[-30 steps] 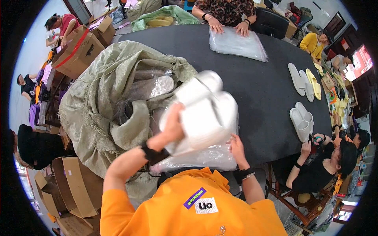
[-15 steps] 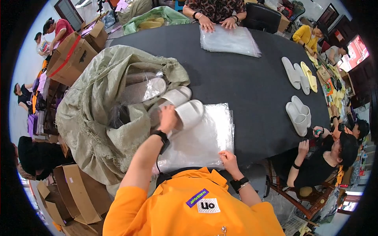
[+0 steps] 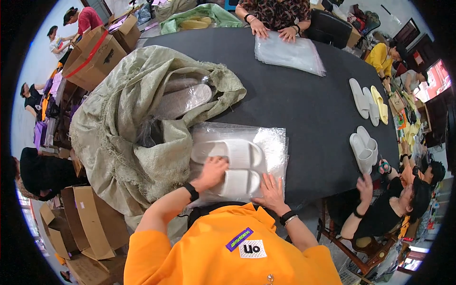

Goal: The recorder takes pairs of foam slides/shoes from a large burlap sack and places each pair into a clear plastic bag on a table.

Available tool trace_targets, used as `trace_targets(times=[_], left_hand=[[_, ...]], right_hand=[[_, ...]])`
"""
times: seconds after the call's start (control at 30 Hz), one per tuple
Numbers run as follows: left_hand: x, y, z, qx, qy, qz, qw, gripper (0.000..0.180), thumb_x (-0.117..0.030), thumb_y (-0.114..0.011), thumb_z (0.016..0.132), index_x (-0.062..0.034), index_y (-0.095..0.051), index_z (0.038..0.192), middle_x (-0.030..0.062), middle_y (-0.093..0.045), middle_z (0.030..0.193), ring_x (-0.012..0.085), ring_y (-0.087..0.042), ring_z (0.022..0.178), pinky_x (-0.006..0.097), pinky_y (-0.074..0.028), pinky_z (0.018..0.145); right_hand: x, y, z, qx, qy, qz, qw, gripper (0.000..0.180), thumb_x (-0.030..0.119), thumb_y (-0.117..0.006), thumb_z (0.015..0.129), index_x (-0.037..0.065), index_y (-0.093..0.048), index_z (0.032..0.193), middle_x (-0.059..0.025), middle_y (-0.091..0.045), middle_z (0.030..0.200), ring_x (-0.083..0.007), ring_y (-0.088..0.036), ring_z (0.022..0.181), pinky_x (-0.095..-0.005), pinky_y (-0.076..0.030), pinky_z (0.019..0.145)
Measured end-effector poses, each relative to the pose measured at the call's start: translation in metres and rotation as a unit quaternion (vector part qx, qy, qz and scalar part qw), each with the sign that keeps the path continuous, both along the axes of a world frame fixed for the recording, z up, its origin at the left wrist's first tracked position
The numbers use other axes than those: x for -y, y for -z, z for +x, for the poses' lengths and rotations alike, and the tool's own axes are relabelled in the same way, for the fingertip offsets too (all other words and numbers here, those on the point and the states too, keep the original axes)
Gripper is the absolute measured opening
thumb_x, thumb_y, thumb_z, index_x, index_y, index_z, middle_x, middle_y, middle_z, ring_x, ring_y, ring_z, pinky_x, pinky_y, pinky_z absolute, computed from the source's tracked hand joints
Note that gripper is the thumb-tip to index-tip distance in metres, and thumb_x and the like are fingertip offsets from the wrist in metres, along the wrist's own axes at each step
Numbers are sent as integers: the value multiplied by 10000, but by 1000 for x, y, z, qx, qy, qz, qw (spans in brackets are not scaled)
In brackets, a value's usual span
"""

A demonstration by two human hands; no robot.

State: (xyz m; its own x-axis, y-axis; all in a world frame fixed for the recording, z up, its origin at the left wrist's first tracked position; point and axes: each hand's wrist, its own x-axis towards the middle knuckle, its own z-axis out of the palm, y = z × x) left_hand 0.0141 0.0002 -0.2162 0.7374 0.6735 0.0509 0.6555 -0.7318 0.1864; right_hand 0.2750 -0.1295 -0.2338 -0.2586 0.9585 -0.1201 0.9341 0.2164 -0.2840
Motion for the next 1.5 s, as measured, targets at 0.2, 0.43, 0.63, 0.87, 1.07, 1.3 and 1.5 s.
trace_targets(times=[0.2,0.43,0.63,0.87,1.07,1.3,1.5], left_hand=[[-54,10,-59,242,-241,-68,937,218,-2,-526,651,-42,-547,864,131,-536,918,331,-464,916,395,-388,773],[-17,-88,38,63,-19,26,997,270,-98,-551,619,-36,-528,880,99,-521,979,275,-457,968,419,-335,813],[15,-85,76,140,70,-18,987,274,-84,-549,640,-53,-528,911,67,-531,1007,252,-458,990,429,-319,835],[9,-88,60,237,73,-98,964,411,-230,-612,742,-104,-489,1114,124,-460,1194,302,-430,1071,431,-303,877],[-1,-16,-2,130,-184,-68,972,401,-269,-531,846,-95,-455,1199,142,-413,1261,353,-371,1146,469,-279,948],[-5,-24,-1,58,-171,-138,974,269,-181,-549,801,-82,-554,1051,133,-479,1170,330,-413,1110,454,-355,898],[-68,-71,-14,283,-158,26,946,214,-28,-513,760,-59,-579,961,127,-542,1030,324,-479,996,404,-404,836]], right_hand=[[-3,-6,7,-16,-17,1,1000,771,580,-558,731,112,-381,1318,-131,-258,1413,-312,-218,1305,-561,-132,1022],[-37,-88,9,-575,205,-123,782,631,164,-558,851,38,-225,1372,-140,-423,1293,-201,-421,1170,-305,-328,971],[-38,-102,37,-567,119,-201,790,607,171,-652,779,-11,-356,1277,-141,-431,1280,-212,-417,1179,-324,-351,960],[-33,-138,93,-450,141,-196,860,511,179,-708,705,-14,-507,1133,-118,-586,1095,-186,-534,1035,-301,-401,896],[-38,-171,186,-491,320,18,810,414,82,-662,731,-14,-512,1105,-67,-570,1039,-158,-541,916,-283,-437,810],[-54,-119,186,-295,412,39,862,622,156,-564,837,38,-255,1363,-209,-400,1295,-231,-493,1080,-328,-391,910],[-55,-77,48,-380,229,7,896,191,52,-566,799,12,-606,982,-66,-625,878,-113,-568,726,-241,-458,651]])
